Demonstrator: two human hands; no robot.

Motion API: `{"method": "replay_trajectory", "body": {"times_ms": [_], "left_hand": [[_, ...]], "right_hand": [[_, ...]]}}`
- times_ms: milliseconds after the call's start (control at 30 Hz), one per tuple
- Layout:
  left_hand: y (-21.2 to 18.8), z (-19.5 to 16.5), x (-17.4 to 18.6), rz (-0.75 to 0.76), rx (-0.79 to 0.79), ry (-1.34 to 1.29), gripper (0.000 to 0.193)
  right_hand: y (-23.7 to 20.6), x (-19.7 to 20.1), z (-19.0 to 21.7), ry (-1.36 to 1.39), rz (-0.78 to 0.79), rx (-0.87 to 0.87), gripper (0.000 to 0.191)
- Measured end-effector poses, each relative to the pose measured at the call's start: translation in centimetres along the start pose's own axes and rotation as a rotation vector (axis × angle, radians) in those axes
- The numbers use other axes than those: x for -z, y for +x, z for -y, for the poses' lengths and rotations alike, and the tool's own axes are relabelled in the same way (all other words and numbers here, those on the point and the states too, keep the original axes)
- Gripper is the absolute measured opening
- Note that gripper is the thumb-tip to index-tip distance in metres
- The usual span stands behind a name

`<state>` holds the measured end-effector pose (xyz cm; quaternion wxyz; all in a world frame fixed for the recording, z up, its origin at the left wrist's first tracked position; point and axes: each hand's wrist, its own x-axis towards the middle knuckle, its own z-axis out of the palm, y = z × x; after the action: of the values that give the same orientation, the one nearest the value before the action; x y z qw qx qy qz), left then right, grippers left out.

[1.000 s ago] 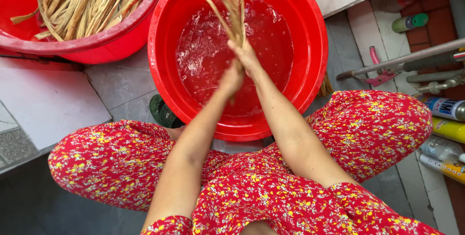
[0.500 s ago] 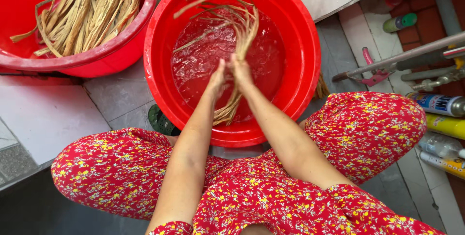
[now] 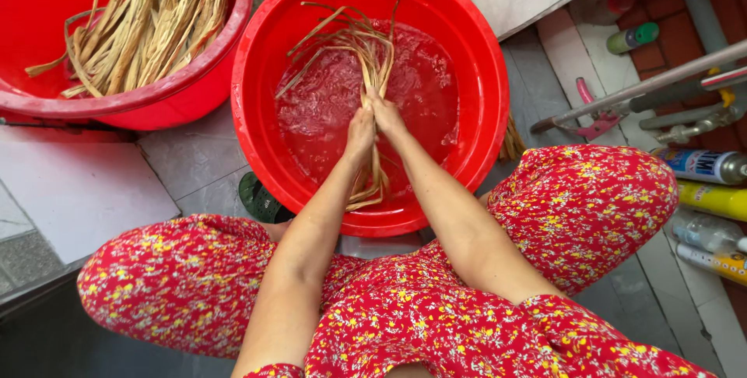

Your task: The person sits on a low stool and washes dried palm-leaf strips in a red basin of water, rubbing and swishing each bundle by hand, then places the washed strips into a second red basin beside them.

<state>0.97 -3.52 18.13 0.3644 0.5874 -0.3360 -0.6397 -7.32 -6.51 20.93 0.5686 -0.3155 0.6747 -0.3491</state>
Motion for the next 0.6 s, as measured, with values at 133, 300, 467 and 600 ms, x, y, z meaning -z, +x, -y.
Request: {"method": "replay_trajectory", "body": {"times_ms": [133,300,467,600], "left_hand": [[-1.0,-0.1,-0.4,0.000,-0.181,0.254,0.047],[-5.2,-2.2,-3.4,0.217,-0.055,0.358,0.050],[-11.2,-6.9,-4.7,0.279,-0.407,0.189,0.044],[-15.6,-10.5,-4.4,0.253,-0.509,0.086,0.044]], "right_hand": [[-0.4,0.4,1.7,0.438,0.322,-0.179,0.035],[2.5,6.0,3.4,0.505,0.130,-0.147,0.022],[4.2,10.6,6.0,0.719,0.242,-0.091,0.019],[3.3,12.5,12.1,0.659,0.285,0.274,0.017]]}}
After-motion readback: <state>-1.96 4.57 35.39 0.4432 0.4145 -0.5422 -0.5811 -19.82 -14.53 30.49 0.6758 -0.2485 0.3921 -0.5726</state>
